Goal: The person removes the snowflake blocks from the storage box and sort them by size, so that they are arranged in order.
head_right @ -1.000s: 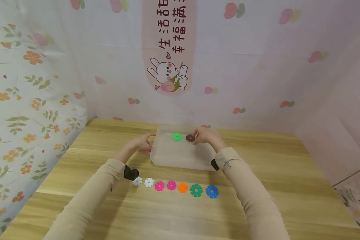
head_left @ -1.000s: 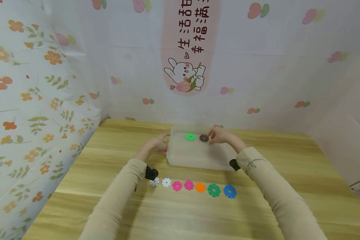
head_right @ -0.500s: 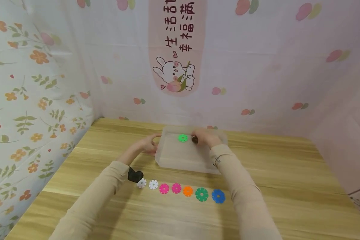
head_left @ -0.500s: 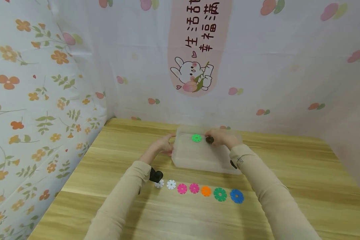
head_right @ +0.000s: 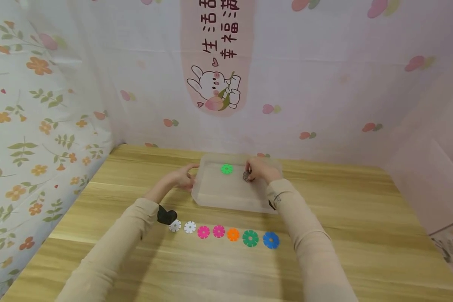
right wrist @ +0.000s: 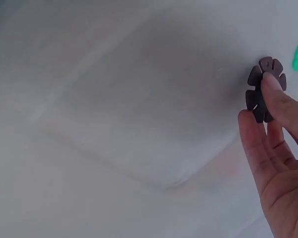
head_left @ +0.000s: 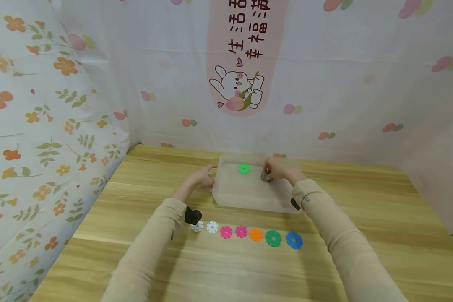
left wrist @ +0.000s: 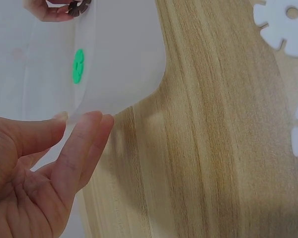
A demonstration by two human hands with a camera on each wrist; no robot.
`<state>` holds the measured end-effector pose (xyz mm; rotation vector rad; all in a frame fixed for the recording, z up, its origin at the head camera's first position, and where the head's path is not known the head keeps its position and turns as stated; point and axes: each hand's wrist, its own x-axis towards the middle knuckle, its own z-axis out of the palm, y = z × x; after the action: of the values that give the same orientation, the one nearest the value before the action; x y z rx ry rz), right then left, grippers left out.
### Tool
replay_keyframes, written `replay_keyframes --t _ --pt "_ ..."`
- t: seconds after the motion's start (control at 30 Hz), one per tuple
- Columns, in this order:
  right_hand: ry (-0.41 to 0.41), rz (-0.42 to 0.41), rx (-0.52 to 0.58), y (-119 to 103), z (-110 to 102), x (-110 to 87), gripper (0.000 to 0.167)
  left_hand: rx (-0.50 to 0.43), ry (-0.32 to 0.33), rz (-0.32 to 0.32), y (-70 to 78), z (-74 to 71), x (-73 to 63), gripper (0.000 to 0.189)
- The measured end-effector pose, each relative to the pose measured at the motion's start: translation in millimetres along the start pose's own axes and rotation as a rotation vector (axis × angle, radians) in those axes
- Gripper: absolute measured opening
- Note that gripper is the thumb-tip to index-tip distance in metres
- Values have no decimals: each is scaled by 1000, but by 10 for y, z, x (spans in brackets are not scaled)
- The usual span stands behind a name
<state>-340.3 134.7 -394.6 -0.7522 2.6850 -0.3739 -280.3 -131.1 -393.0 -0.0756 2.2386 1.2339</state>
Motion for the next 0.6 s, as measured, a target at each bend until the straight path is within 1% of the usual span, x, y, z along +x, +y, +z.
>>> replay_keyframes --t 0.23,0.4,0.5,0.57,0.6 --pt "69 -29 82 36 -36 -107 17 20 -5 -13 19 20 16 68" --pt "50 -23 179 18 -94 -208 18 14 -16 -1 32 17 7 68" --pt "25 1 262 40 -124 -232 19 8 -18 -2 30 9 13 68" --pt "16 -14 309 122 -121 -218 18 9 -16 -9 25 4 25 67" --pt "13 -43 328 147 -120 -230 18 16 -15 -8 14 0 45 68"
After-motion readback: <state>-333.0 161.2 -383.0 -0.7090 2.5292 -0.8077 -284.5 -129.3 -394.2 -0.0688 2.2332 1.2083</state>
